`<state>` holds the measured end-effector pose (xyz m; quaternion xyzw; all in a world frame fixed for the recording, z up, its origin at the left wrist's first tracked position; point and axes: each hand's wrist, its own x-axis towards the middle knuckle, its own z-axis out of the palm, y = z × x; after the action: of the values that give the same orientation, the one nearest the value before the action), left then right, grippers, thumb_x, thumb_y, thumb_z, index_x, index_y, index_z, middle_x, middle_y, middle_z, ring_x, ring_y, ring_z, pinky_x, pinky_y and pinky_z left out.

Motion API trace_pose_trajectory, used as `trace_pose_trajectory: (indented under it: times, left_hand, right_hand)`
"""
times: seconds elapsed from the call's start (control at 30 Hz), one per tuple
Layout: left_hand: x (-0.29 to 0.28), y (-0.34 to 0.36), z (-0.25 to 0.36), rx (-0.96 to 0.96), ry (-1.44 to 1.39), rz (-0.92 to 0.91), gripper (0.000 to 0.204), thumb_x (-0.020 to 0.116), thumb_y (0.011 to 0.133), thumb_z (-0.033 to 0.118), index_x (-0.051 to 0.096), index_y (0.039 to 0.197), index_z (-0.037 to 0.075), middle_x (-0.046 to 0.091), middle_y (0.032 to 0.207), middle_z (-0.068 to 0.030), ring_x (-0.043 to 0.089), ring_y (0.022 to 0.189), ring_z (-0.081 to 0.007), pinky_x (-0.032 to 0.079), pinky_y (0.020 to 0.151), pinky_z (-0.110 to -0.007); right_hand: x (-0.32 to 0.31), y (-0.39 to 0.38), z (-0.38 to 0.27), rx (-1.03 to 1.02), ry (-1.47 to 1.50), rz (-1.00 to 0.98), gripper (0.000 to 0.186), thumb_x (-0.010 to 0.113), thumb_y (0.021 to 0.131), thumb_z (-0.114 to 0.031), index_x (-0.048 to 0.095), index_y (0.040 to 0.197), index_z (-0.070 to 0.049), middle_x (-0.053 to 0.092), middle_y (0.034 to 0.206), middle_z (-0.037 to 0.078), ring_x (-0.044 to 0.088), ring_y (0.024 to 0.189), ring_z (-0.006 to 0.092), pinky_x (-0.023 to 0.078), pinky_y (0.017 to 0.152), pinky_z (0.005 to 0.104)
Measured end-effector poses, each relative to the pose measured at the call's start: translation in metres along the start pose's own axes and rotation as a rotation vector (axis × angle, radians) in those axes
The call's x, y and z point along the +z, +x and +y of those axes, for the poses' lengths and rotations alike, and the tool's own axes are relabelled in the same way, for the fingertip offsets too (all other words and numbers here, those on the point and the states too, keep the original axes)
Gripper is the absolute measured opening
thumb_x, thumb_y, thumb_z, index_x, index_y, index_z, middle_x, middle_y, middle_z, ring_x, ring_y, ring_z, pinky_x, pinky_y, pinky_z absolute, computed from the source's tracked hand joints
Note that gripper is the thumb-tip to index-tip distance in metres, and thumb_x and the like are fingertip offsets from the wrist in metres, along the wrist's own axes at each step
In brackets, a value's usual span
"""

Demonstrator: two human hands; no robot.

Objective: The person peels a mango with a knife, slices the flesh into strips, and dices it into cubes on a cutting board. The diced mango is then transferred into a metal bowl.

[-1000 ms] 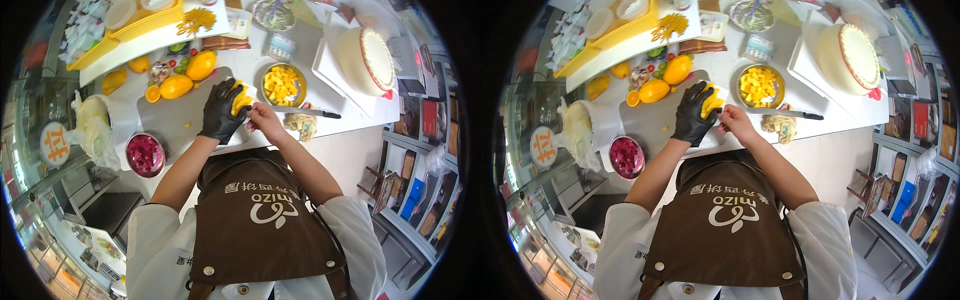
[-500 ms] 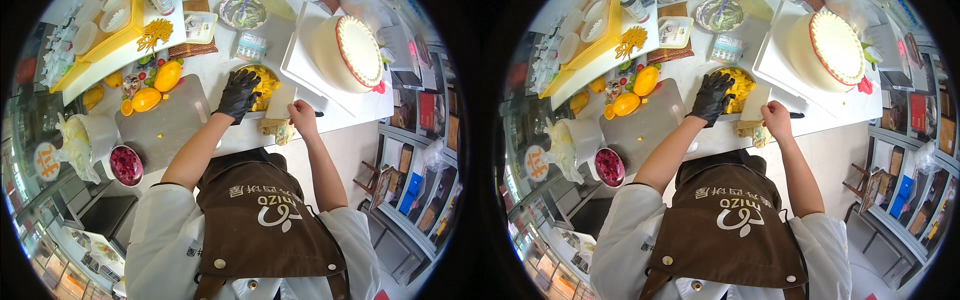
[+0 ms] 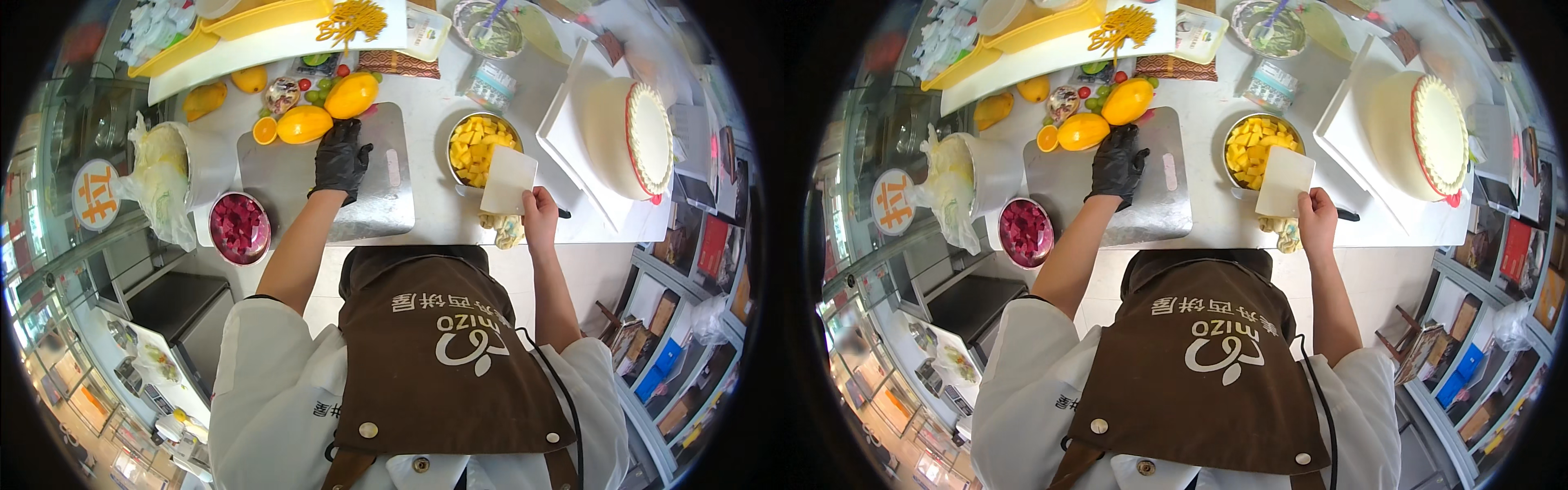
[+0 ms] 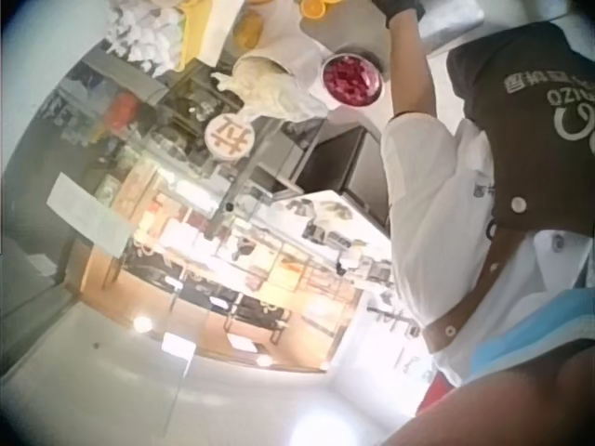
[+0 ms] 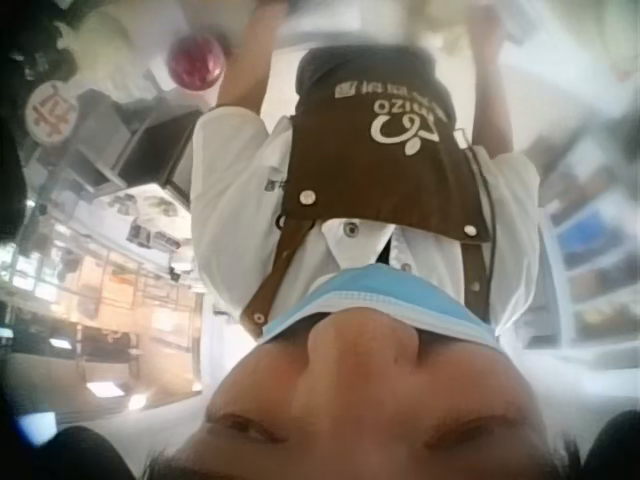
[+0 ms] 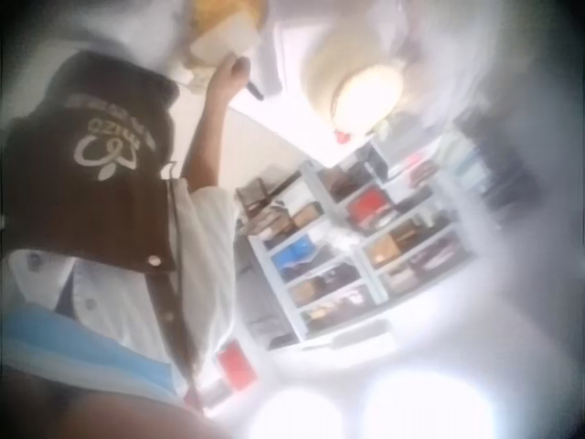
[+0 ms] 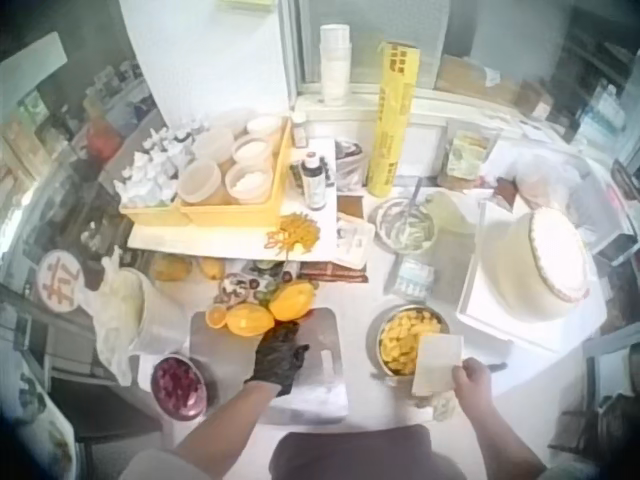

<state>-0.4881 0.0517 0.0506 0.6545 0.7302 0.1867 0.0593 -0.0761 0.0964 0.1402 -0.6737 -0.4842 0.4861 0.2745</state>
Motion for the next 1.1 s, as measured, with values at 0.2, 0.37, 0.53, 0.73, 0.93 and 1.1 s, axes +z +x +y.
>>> trace_pose_trajectory:
  times: [0.2,0.37,0.53,0.73,0.93,1.1]
  left_hand:
    - [-0.045,-0.067,-0.013,-0.033,-0.182,-0.169,0.039,0.07,0.088,0.013,0.066,0.126,0.003,0.065,0.131,-0.0176,0.058,0.125,-0.0385,0.048,0.108,-0.046]
    - [-0.068,-0.122,-0.051,-0.036,-0.12,-0.046,0.049,0.073,0.086,0.018,0.064,0.132,0.008,0.062,0.136,-0.014,0.057,0.128,-0.0363,0.046,0.11,-0.045]
    - [-0.069,-0.121,-0.045,-0.607,-0.235,-0.135,0.054,0.068,0.085,0.009,0.06,0.139,0.009,0.062,0.122,-0.0234,0.062,0.114,-0.0404,0.051,0.098,-0.049]
    - [-0.035,-0.118,-0.046,-0.495,-0.475,-0.098,0.045,0.068,0.088,0.008,0.062,0.132,0.007,0.065,0.116,-0.0207,0.066,0.105,-0.038,0.053,0.093,-0.045]
    - [-0.039,-0.066,0.023,-0.3,-0.521,-0.134,0.044,0.073,0.09,0.018,0.063,0.132,0.011,0.067,0.113,-0.0169,0.068,0.098,-0.0353,0.055,0.087,-0.043]
    - [-0.014,0.013,0.122,0.036,-0.581,-0.198,0.04,0.069,0.09,0.015,0.068,0.129,0.014,0.068,0.111,-0.0162,0.066,0.103,-0.0365,0.054,0.092,-0.043]
  right_hand:
    - [0.042,-0.02,-0.012,-0.184,-0.048,-0.025,0.018,0.06,0.1,-0.013,0.061,0.09,0.001,0.059,0.073,0.0,0.052,0.068,0.0058,0.041,0.061,0.0249]
    - [0.139,-0.028,-0.018,-0.25,-0.256,-0.414,0.024,0.063,0.098,-0.021,0.062,0.096,0.002,0.062,0.071,0.012,0.057,0.063,0.019,0.046,0.061,0.0354]
    - [0.238,-0.023,-0.017,-0.325,-0.503,-0.543,0.027,0.063,0.097,-0.026,0.067,0.1,0.0,0.071,0.083,0.019,0.07,0.075,0.0334,0.055,0.071,0.041]
    - [0.29,-0.034,-0.013,-0.135,-0.436,-0.796,0.029,0.061,0.1,-0.028,0.066,0.099,0.0,0.069,0.08,0.017,0.069,0.069,0.0272,0.054,0.066,0.0408]
    - [0.215,-0.038,-0.017,0.051,-0.136,-0.672,0.03,0.061,0.103,-0.029,0.064,0.099,0.0,0.062,0.072,0.008,0.062,0.059,0.0156,0.05,0.058,0.0329]
    - [0.114,-0.043,-0.039,-0.037,-0.007,-0.302,0.031,0.06,0.103,-0.028,0.064,0.099,0.003,0.063,0.071,0.006,0.059,0.059,0.0132,0.049,0.057,0.0307]
